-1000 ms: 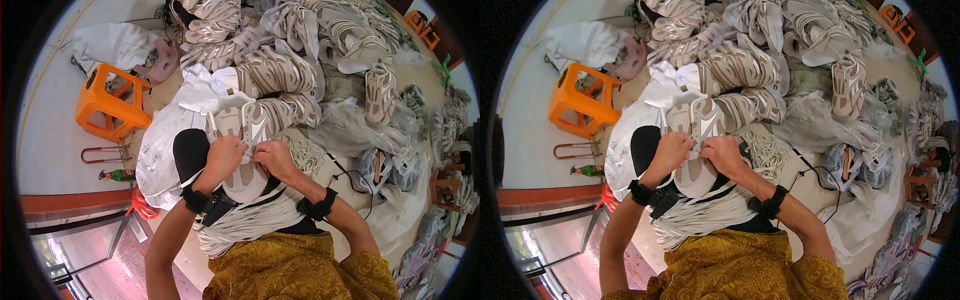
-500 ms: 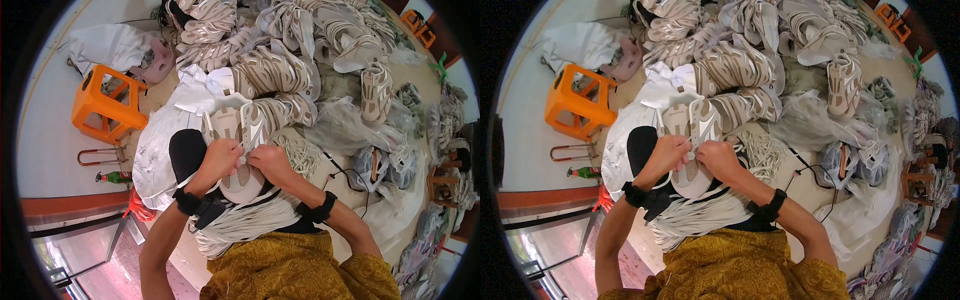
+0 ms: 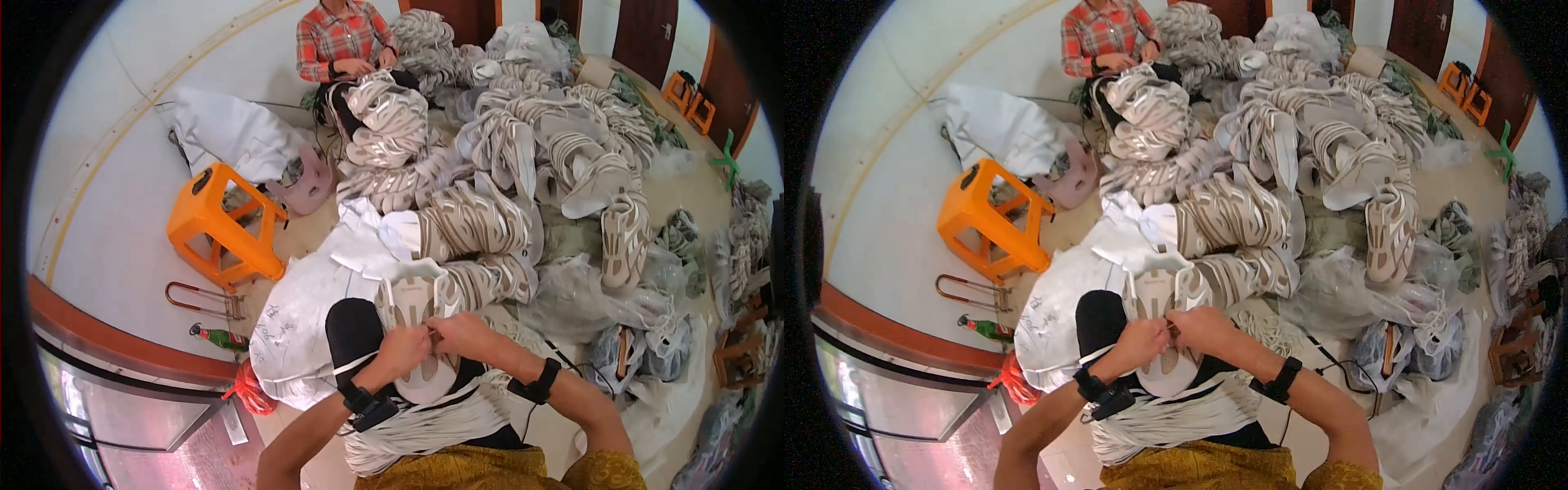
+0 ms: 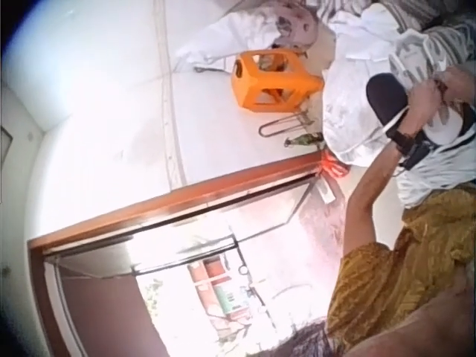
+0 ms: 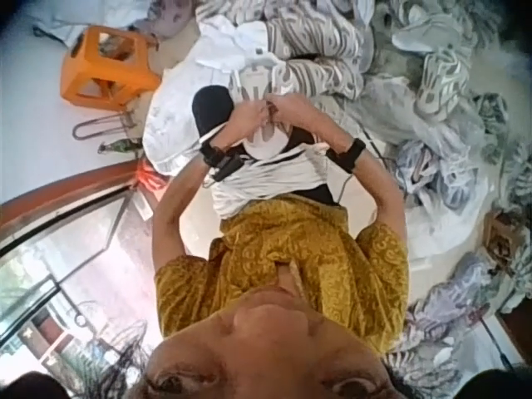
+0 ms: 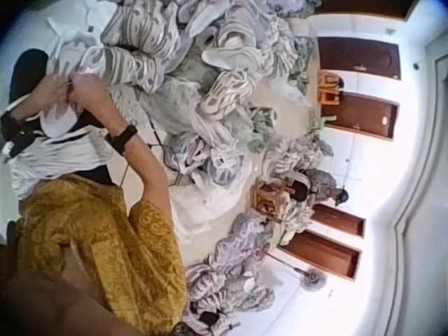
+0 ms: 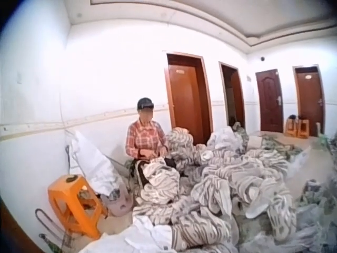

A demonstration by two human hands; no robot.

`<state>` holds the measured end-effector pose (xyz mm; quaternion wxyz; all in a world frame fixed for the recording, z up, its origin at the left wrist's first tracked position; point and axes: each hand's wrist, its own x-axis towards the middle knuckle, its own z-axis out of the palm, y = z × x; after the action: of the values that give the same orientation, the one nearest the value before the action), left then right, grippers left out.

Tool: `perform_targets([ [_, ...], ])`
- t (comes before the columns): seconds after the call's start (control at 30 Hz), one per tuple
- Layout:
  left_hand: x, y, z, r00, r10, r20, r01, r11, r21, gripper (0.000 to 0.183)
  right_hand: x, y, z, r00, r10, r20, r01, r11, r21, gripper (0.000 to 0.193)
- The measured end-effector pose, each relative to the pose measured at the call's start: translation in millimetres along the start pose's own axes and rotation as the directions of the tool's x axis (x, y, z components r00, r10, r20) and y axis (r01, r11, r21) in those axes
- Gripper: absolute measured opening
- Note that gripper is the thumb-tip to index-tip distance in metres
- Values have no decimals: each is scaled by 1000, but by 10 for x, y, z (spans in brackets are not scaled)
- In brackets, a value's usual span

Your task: The recorder is threading laces into a white sneaker while sitting in a workspace surrounded by shoe components.

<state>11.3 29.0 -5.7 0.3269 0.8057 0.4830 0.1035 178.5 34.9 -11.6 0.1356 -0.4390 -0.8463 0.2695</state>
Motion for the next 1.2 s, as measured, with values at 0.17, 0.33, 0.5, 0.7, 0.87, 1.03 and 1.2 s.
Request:
perform_targets([
  [0.17, 20, 33, -22, 989, -143, 43, 146, 986, -77, 18, 74, -54, -129, 984, -147, 105, 173, 934, -311, 26],
  [0.33, 30, 65, -61, 997, -71, 2, 71, 997, 2, 16, -15, -37, -75, 937, -344, -68, 298, 884, -361, 14],
  [0.5, 234, 98, -364, 937, -72, 341, 131, 979, -156, 15, 17, 7, -63, 816, -526, -237, 402, 813, -421, 12],
  [0.7, 203, 59, -327, 861, -257, 440, 455, 777, -435, 23, 6, 76, 1, 815, -497, -298, 373, 843, -388, 10],
  [0.87, 248, 149, -396, 855, -256, 450, 421, 851, -315, 22, 12, 103, 10, 810, -477, -342, 368, 866, -338, 11],
  [1.03, 116, 116, -342, 915, -318, 250, 398, 816, -418, 19, 53, 132, 26, 852, -383, -356, 315, 919, -236, 14],
  [1.2, 20, 82, -548, 954, -297, 28, 243, 720, -650, 17, 47, 150, 47, 933, -141, -332, 192, 973, 126, 18],
])
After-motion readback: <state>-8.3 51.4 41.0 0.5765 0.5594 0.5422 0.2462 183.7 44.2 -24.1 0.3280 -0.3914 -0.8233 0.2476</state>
